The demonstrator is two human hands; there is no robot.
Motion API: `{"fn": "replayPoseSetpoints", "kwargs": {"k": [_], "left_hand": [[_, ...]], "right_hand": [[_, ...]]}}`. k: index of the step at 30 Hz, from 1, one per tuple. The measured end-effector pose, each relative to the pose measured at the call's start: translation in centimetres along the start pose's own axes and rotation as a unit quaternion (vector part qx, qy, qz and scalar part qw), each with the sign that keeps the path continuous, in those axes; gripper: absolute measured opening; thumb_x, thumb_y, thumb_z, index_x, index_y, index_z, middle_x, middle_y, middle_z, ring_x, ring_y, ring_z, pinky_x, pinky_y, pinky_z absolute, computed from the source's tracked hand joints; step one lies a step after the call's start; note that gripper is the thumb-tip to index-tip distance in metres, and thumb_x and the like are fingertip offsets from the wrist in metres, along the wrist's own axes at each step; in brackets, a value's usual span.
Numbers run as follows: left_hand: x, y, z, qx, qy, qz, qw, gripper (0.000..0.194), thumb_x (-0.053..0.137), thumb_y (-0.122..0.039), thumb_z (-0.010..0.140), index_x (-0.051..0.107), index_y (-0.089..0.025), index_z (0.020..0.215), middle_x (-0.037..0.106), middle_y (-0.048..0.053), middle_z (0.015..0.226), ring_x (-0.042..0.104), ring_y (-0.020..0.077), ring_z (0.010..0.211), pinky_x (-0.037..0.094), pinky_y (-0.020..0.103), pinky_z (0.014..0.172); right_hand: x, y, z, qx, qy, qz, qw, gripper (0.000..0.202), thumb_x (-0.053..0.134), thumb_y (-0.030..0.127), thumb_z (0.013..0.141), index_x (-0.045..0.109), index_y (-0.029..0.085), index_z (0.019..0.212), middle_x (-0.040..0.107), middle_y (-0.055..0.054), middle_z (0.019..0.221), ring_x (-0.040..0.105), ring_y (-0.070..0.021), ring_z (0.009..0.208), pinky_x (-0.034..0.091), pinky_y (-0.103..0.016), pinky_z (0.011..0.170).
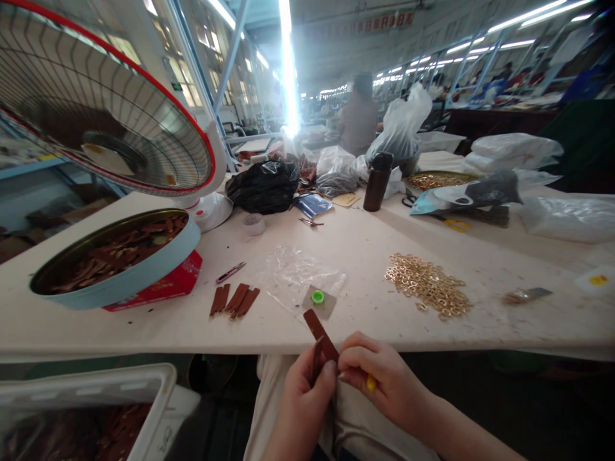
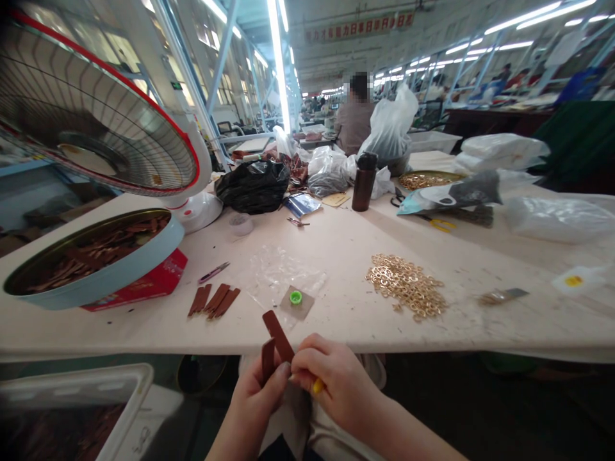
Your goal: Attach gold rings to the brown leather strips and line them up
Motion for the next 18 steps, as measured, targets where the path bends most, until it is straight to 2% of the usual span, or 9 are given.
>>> {"fn": "replayPoseSetpoints", "kwargs": {"k": [3, 7, 10, 13, 18], "left_hand": [[0.4, -0.6, -0.2, 0.048, 0.009, 0.017, 0.999, 0.025, 0.058, -0.041, 0.074, 0.062, -0.017, 0.077, 0.058, 0.002, 0.069, 0.053, 0.0183, 0.072, 0.042, 0.026, 0.065], [0.6, -1.2, -0.8, 0.047, 0.017, 0.121, 0.991, 0.019, 0.050, -0.031, 0.080, 0.053, -0.018, 0.067, 0.046, -0.002, 0.060, 0.043, 0.0139, 0.060, 0.034, 0.023, 0.056], [1.3, -2.4, -1.1, 0.057, 0.047, 0.170, 0.983, 0.016, 0.047, -0.027, 0.080, 0.051, -0.017, 0.068, 0.044, -0.002, 0.061, 0.039, 0.0127, 0.058, 0.031, 0.023, 0.054], [1.9, -3.0, -1.3, 0.057, 0.064, 0.159, 0.984, 0.012, 0.049, -0.025, 0.078, 0.053, -0.017, 0.070, 0.045, -0.003, 0.061, 0.038, 0.0121, 0.058, 0.030, 0.022, 0.053], [2.2, -1.0, -0.8, 0.009, 0.071, 0.073, 0.995, 0.015, 0.056, -0.030, 0.074, 0.050, -0.017, 0.074, 0.045, -0.003, 0.064, 0.040, 0.0117, 0.059, 0.033, 0.022, 0.055]], "right_hand": [[0.5, -1.7, -0.2, 0.096, -0.013, 0.082, 0.992, 0.020, 0.049, 0.030, 0.086, 0.050, 0.020, 0.068, 0.050, 0.000, 0.067, 0.047, -0.0143, 0.061, 0.039, -0.025, 0.056], [1.3, -3.7, -1.1, 0.199, -0.039, 0.216, 0.955, 0.027, 0.054, 0.045, 0.081, 0.047, 0.020, 0.076, 0.044, 0.004, 0.064, 0.041, -0.0132, 0.059, 0.036, -0.024, 0.055], [1.6, -3.9, -1.3, 0.207, -0.038, 0.282, 0.936, 0.033, 0.055, 0.051, 0.080, 0.049, 0.019, 0.086, 0.045, 0.004, 0.067, 0.042, -0.0127, 0.060, 0.036, -0.025, 0.056], [1.4, -3.6, -1.2, 0.189, -0.029, 0.261, 0.946, 0.032, 0.052, 0.050, 0.083, 0.050, 0.018, 0.078, 0.046, 0.003, 0.067, 0.041, -0.0122, 0.061, 0.036, -0.024, 0.056], [1.1, -4.0, -1.4, 0.192, -0.076, 0.229, 0.951, 0.034, 0.046, 0.050, 0.086, 0.048, 0.019, 0.073, 0.046, 0.002, 0.067, 0.043, -0.0131, 0.063, 0.038, -0.025, 0.058]]}}
Point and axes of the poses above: each hand's wrist, its own z-axis towards the middle knuckle, its own x-axis out of the palm, y = z × x, the point moved 9 cm from there along z, towards the middle knuckle
